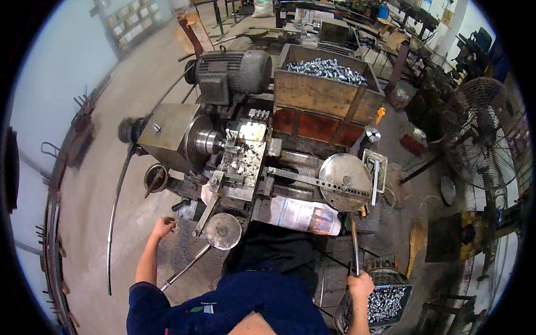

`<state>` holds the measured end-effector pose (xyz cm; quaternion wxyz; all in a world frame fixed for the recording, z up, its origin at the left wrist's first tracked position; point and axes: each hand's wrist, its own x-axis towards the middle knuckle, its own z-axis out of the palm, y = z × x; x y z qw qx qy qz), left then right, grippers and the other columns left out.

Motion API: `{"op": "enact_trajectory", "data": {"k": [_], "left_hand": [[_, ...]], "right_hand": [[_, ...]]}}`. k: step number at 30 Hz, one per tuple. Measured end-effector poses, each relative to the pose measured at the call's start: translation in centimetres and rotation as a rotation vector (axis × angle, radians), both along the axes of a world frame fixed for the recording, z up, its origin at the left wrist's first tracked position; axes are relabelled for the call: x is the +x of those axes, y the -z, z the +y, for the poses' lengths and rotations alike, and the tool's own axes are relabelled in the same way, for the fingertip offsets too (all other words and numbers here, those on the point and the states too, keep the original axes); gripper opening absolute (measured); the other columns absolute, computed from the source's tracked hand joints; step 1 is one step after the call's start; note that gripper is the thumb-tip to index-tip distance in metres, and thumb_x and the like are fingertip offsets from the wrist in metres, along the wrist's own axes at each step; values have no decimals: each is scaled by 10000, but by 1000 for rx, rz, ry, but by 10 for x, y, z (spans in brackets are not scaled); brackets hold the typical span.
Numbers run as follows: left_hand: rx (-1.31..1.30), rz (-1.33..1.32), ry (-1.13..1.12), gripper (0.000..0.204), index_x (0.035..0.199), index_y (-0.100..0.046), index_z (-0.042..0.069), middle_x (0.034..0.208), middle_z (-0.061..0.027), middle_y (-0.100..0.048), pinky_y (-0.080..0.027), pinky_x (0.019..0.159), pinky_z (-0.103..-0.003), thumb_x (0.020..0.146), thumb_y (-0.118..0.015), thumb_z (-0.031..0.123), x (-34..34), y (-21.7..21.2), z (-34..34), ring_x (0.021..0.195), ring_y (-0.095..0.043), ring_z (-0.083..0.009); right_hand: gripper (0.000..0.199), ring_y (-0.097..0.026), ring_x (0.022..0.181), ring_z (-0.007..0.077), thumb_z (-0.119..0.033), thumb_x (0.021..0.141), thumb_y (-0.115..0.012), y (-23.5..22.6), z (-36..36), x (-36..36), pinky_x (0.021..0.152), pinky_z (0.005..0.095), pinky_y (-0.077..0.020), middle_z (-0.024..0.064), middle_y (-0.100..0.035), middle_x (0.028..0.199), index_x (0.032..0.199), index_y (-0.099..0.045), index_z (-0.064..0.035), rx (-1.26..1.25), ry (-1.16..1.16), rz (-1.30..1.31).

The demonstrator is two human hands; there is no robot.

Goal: The person operates a lathe to process small metal components, using levers to control the machine and handling finished parts.

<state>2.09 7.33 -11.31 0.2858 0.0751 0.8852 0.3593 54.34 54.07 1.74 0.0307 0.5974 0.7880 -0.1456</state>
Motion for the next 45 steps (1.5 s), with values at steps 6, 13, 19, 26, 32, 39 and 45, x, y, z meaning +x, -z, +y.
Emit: {"op": "enact_trajectory", "data": {"k": [6, 13, 19, 26, 32, 39, 45], "left_hand": [[-242, 342, 63, 392, 1069, -603, 12, 935, -206, -642, -489, 765, -385, 721, -625, 193, -27, -15, 18, 867, -623, -334], [-737, 454, 475, 453, 1102, -570, 84, 1032, -162, -614, -492, 758, -395, 809, -565, 430, -35, -22, 74, 925, -607, -311], [-557, 549, -37, 462, 861, -625, 49, 785, -190, -643, -501, 689, -445, 807, -543, 500, -10, 39, 88, 789, -635, -339], [-640, 457, 337, 428, 929, -566, 45, 896, -197, -633, -505, 692, -440, 804, -535, 453, -34, 43, 60, 820, -628, -351], [-656, 360, 322, 413, 971, -614, 59, 960, -187, -635, -487, 756, -431, 782, -591, 425, -30, 17, 58, 873, -622, -324], [-237, 415, 127, 408, 1087, -612, 71, 933, -164, -650, -486, 763, -393, 794, -610, 354, -63, -94, 9, 875, -623, -306], [-195, 959, -389, 329, 945, -633, 26, 827, -176, -644, -481, 669, -400, 863, -521, 324, -48, -196, -102, 745, -630, -324]], "right_hand": [[316, -633, 794, 345, -325, 632, -609, 27, 109, 47, 707, 431, -504, 165, -648, 847, 802, -651, -62, 165, -34, -360], [326, -592, 942, 317, -286, 654, -574, 0, 226, 3, 833, 436, -440, 138, -631, 946, 886, -631, -65, 327, 99, -470], [430, -556, 944, 324, -226, 571, -556, -5, 199, -9, 895, 453, -381, 143, -616, 932, 958, -635, -56, 587, -105, -159], [402, -564, 876, 363, -175, 554, -576, -54, 153, -60, 817, 413, -431, 167, -619, 897, 922, -643, -29, 511, -237, 180], [403, -576, 862, 347, -150, 552, -599, -114, 99, -197, 773, 393, -459, 176, -613, 876, 924, -642, -4, 290, -604, 588], [344, -526, 900, 296, -180, 508, -624, -138, -7, -388, 805, 403, -407, 101, -585, 863, 825, -617, -46, 450, -1415, 857], [300, -538, 956, 292, -234, 578, -605, -128, -66, -475, 1023, 451, -251, 139, -607, 905, 816, -688, -70, 539, -1561, 146]]}}
